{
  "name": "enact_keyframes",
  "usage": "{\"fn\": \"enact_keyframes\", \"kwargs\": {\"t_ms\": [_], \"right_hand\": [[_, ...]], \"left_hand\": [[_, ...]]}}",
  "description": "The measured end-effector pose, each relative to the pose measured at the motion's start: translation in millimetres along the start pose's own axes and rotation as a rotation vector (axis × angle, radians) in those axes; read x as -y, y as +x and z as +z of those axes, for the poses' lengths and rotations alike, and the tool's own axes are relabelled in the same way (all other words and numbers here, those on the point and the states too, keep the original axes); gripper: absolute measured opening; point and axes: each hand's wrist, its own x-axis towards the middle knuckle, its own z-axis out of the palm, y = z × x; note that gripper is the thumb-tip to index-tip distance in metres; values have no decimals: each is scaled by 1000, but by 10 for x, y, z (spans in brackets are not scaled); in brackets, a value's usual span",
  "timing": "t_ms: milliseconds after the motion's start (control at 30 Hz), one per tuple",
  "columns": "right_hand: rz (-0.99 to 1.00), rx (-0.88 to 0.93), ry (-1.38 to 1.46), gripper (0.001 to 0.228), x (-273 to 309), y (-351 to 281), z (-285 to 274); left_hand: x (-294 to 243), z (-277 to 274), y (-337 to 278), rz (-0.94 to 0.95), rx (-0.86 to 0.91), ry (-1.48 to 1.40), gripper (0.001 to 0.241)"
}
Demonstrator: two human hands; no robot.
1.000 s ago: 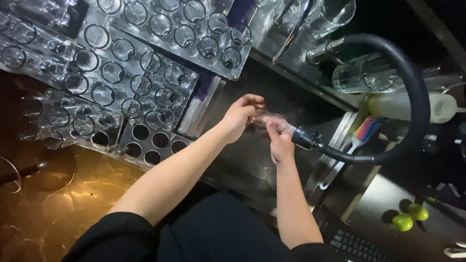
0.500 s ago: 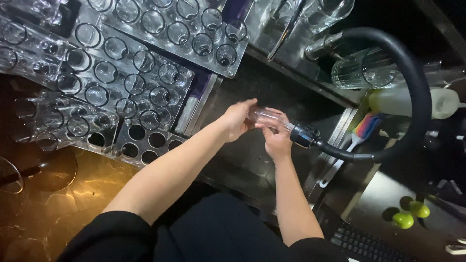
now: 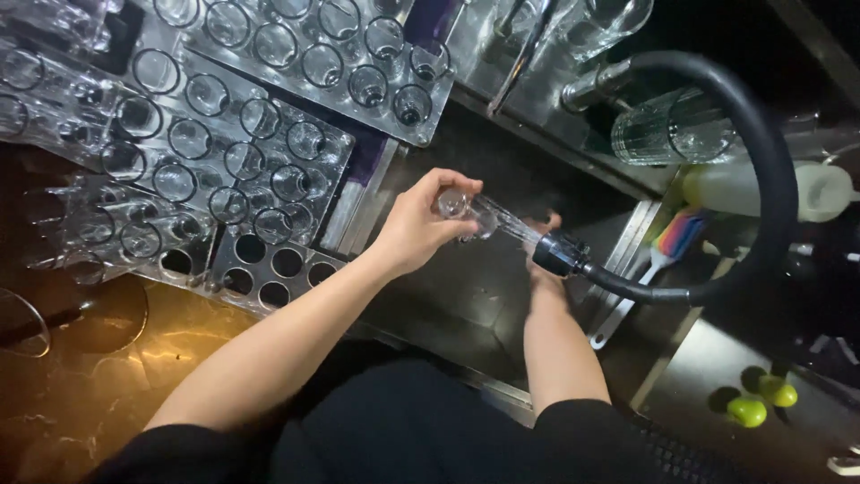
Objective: The person rinses small glasses and metal glass racks under a running tap in a sink. They handle the glasses individually and in groups, placing them into metal racks and then rinsing the racks themselves before setting them aside.
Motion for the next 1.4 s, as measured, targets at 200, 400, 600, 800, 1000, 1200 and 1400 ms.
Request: {"fn": "enact_keyframes", "kwargs": {"t_ms": [200, 400, 600, 800, 1000, 1200, 1400], "right_hand": [[-164, 194, -234, 36, -591, 592, 42], [-555, 256, -1240, 26, 1365, -1186, -1125], [-282, 445, -367, 34, -55, -656, -315], [-515, 273, -101, 7, 1173, -2267, -620], [-777, 14, 339, 3, 1299, -2106, -394], [-914, 6, 258, 5, 1455, -2112, -543], [-924, 75, 259, 5, 1455, -2351, -606]], "left_hand": [[111, -327, -306, 83, 48, -325, 60], [79, -494, -651, 94, -16, -537, 66], [186, -660, -930, 81, 3, -498, 62], [360, -928, -1304, 74, -52, -458, 60], [481, -1221, -1751, -35, -207, -781, 69], [778, -1548, -1927, -96, -418, -1324, 52], [923, -1981, -2015, -106, -590, -1568, 69]]}}
